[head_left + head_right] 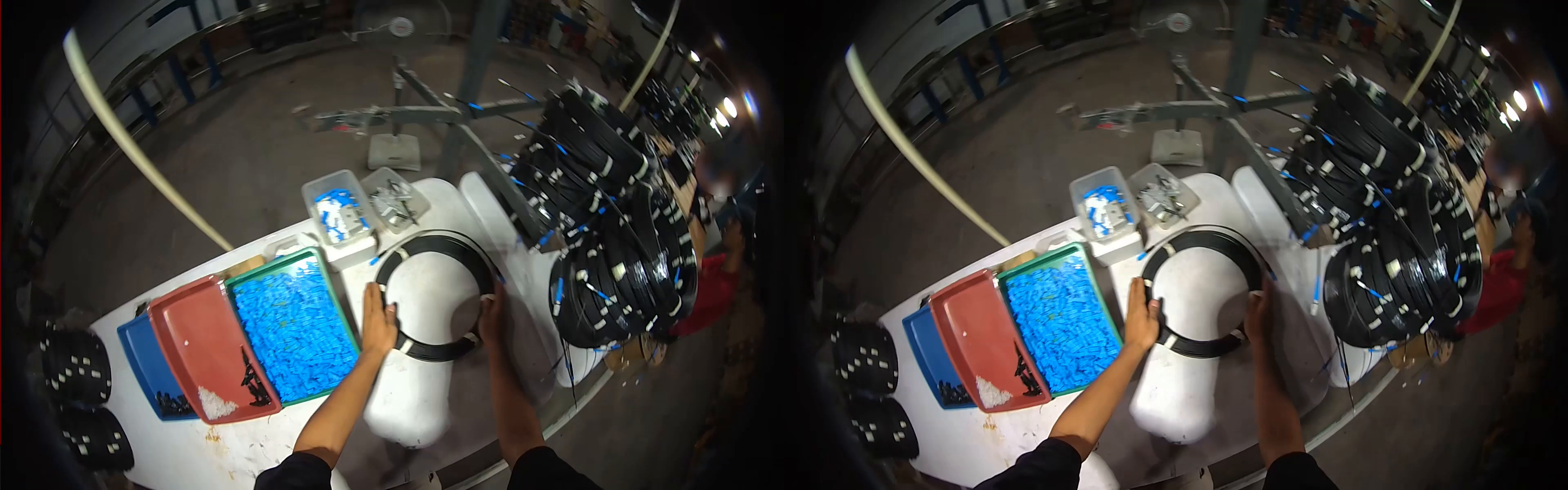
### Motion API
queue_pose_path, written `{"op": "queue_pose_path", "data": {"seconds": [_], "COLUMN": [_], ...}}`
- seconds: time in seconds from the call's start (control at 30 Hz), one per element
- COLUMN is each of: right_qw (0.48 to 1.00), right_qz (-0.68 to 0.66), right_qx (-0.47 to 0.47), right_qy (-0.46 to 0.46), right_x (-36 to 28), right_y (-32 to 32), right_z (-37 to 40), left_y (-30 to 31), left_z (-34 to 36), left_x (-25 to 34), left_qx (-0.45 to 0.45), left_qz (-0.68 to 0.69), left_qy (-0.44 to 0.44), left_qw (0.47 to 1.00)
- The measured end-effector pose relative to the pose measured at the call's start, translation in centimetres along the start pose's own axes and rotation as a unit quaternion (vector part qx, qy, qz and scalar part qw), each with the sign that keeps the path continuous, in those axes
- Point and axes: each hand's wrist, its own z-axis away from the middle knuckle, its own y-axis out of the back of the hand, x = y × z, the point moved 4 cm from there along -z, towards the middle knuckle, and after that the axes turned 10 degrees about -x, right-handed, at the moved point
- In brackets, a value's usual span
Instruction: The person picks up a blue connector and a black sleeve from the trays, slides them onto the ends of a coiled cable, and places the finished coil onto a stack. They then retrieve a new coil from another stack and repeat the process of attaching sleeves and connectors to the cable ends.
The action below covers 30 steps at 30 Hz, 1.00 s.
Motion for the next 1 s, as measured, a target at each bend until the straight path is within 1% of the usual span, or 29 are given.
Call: {"op": "queue_pose_path", "data": {"seconds": [0.03,0.07,0.1,0.13,0.17,0.2,0.23,0.27,0.3,0.33,0.37,0.4,0.43,0.47,0.5,0.57,0.6,0.63,0.67,0.7,0.73,0.77,0.8,0.83,0.87,0.9,0.93,0.97,1.0], "right_qw": [0.999,0.996,0.997,0.997,0.998,0.998,0.997,0.994,0.992,0.999,0.992,0.988,0.976,0.959,0.932,0.875,0.839,0.799,0.769,0.732,0.697,0.665,0.630,0.601,0.591,0.571,0.560,0.539,0.528], "right_qz": [-0.008,-0.018,-0.012,-0.006,-0.016,-0.023,-0.047,-0.085,-0.121,0.000,-0.040,-0.015,-0.070,-0.073,-0.103,-0.135,-0.133,-0.126,-0.101,-0.113,-0.102,-0.091,-0.116,-0.093,-0.089,-0.095,-0.097,-0.162,-0.195], "right_qx": [0.040,0.078,0.079,0.081,0.063,0.044,0.046,0.064,0.021,-0.034,-0.110,-0.135,-0.194,-0.229,-0.317,-0.432,-0.491,-0.547,-0.576,-0.620,-0.651,-0.676,-0.681,-0.713,-0.717,-0.735,-0.746,-0.751,-0.770], "right_qy": [-0.014,-0.031,-0.011,0.009,-0.013,-0.036,-0.027,-0.006,-0.012,0.035,0.034,0.078,0.072,0.148,0.141,0.169,0.194,0.217,0.258,0.260,0.283,0.302,0.354,0.348,0.359,0.354,0.346,0.344,0.299], "right_x": [0.0,-0.2,-1.1,-2.4,-3.8,-5.0,-6.2,-7.6,-12.4,-14.7,-19.1,-19.0,-22.2,-26.1,-28.9,-33.1,-35.1,-37.1,-40.9,-43.7,-46.9,-50.1,-52.9,-56.2,-59.6,-62.6,-66.8,-70.1,-72.7], "right_y": [0.3,0.5,0.9,1.3,1.1,0.7,-0.2,-1.7,-1.8,-2.8,-3.3,-6.0,-7.5,-9.1,-11.0,-16.0,-18.8,-21.3,-23.3,-25.7,-27.9,-29.9,-32.4,-34.6,-36.6,-38.8,-39.8,-41.2,-43.1], "right_z": [0.7,1.7,3.2,5.2,7.5,10.1,12.8,15.7,18.5,21.1,23.5,26.1,28.4,30.4,32.3,36.1,37.6,39.1,40.2,41.4,42.4,43.4,44.3,45.4,46.6,48.0,49.3,50.7,52.1], "left_y": [0.2,0.9,1.8,2.3,2.8,3.4,3.8,4.6,5.7,7.2,8.8,10.7,12.6,14.9,17.8,23.0,26.3,29.3,32.4,35.8,38.6,41.3,44.0,46.3,48.6,51.4,54.2,55.8,58.2], "left_z": [1.0,2.5,4.5,6.8,9.6,12.8,16.0,19.1,22.4,25.7,28.7,31.4,34.1,36.4,38.2,42.6,44.5,46.3,48.2,50.1,52.0,54.0,55.9,58.1,60.1,62.1,63.4,65.0,66.0], "left_x": [0.2,1.2,2.3,2.7,2.6,2.1,1.5,0.5,-0.7,-1.5,-2.6,-4.2,-6.0,-7.7,-9.3,-13.3,-14.5,-16.1,-17.5,-18.5,-19.9,-20.9,-21.9,-22.8,-23.6,-23.4,-22.8,-24.3,-24.0], "left_qx": [0.001,-0.025,-0.051,-0.072,-0.093,-0.113,-0.133,-0.153,-0.173,-0.175,-0.173,-0.149,-0.127,-0.101,-0.063,-0.041,0.031,0.100,0.167,0.212,0.268,0.328,0.404,0.464,0.523,0.560,0.592,0.629,0.639], "left_qz": [0.005,0.030,0.054,0.058,0.062,0.036,0.009,0.042,0.077,0.084,0.091,0.087,0.089,0.090,0.084,0.113,0.083,0.127,0.172,0.145,0.133,0.122,0.124,0.134,0.128,0.109,0.118,0.131,0.134], "left_qy": [-0.010,-0.019,-0.027,-0.062,-0.098,-0.119,-0.140,-0.135,-0.128,-0.097,-0.064,-0.052,-0.025,0.006,0.028,0.187,0.209,0.232,0.247,0.277,0.268,0.277,0.255,0.260,0.250,0.249,0.266,0.226,0.214], "left_qw": [1.000,0.999,0.997,0.994,0.989,0.986,0.981,0.978,0.973,0.976,0.979,0.984,0.988,0.991,0.994,0.975,0.974,0.959,0.939,0.926,0.916,0.895,0.869,0.836,0.805,0.783,0.751,0.733,0.726]}}
